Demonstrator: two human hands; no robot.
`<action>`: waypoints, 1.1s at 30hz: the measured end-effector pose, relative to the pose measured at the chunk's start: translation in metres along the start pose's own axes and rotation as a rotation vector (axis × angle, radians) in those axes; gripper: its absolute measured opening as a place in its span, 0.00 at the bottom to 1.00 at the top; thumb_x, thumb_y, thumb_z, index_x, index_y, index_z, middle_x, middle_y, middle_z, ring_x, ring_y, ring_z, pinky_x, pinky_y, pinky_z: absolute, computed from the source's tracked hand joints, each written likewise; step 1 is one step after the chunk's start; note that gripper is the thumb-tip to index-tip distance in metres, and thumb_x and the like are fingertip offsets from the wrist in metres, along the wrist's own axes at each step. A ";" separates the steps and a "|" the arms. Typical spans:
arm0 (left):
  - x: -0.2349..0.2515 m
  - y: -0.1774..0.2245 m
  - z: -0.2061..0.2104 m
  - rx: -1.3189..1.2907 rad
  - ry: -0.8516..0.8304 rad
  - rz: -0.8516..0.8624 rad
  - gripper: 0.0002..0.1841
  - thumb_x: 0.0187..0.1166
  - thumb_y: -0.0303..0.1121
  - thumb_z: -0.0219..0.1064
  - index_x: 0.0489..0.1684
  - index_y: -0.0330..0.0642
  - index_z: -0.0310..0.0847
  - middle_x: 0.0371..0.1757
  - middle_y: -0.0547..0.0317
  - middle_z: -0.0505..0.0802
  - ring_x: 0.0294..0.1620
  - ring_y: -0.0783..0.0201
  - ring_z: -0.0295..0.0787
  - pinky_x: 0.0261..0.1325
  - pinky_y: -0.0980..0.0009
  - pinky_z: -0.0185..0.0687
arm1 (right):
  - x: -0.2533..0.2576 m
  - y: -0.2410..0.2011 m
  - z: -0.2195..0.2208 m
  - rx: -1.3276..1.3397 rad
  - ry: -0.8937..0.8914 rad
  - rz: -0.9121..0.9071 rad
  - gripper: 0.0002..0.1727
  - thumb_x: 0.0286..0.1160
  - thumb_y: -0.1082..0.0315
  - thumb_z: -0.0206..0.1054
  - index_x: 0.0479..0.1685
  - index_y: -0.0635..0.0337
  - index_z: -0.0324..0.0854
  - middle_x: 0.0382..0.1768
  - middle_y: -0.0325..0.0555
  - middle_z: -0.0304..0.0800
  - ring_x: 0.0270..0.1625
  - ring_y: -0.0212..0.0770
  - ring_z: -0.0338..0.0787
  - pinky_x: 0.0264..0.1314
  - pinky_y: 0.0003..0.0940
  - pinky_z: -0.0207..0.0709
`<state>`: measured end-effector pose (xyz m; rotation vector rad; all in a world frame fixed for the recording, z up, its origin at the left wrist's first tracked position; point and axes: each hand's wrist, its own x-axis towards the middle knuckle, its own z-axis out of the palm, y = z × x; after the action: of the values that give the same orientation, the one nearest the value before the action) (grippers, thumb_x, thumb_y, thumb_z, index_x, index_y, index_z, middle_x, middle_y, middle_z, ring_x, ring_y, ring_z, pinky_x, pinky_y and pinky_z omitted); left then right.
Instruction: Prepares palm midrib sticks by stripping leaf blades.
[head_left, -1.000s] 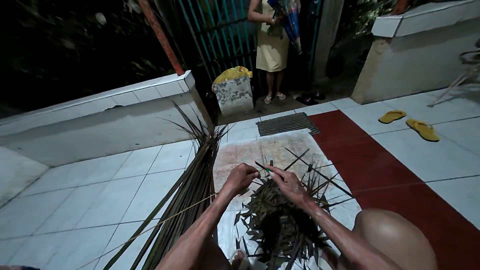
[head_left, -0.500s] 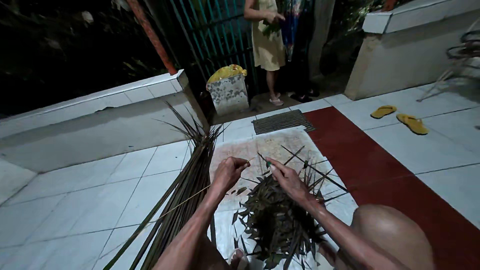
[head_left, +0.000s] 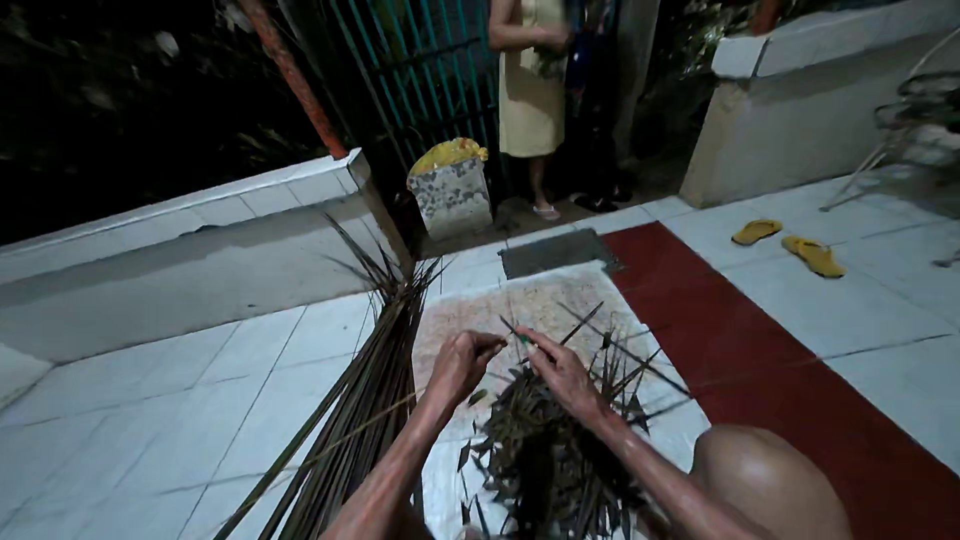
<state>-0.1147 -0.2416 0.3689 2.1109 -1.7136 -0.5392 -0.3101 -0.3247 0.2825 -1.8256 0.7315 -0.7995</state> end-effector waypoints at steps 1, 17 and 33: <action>0.001 0.002 -0.002 -0.004 0.001 -0.002 0.13 0.88 0.44 0.63 0.60 0.60 0.93 0.54 0.67 0.97 0.56 0.67 0.93 0.67 0.56 0.84 | 0.001 -0.002 -0.001 -0.003 0.007 0.003 0.24 0.92 0.52 0.52 0.82 0.36 0.78 0.34 0.40 0.88 0.30 0.36 0.83 0.37 0.38 0.81; -0.010 0.000 -0.016 -0.145 0.099 -0.002 0.12 0.87 0.42 0.65 0.52 0.55 0.96 0.47 0.66 0.98 0.49 0.66 0.94 0.61 0.54 0.87 | -0.005 0.031 -0.009 -0.120 0.117 0.145 0.23 0.91 0.58 0.53 0.80 0.41 0.80 0.48 0.52 0.95 0.44 0.48 0.92 0.54 0.55 0.84; 0.001 0.005 0.009 -0.121 -0.136 0.073 0.16 0.88 0.47 0.61 0.57 0.54 0.94 0.43 0.60 0.96 0.41 0.63 0.91 0.55 0.53 0.86 | 0.002 -0.017 0.003 0.165 0.108 0.055 0.16 0.81 0.52 0.69 0.56 0.53 0.88 0.38 0.37 0.95 0.40 0.34 0.94 0.49 0.37 0.89</action>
<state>-0.1228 -0.2444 0.3634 1.9600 -1.7750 -0.7610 -0.3038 -0.3191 0.2976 -1.6185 0.7579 -0.9010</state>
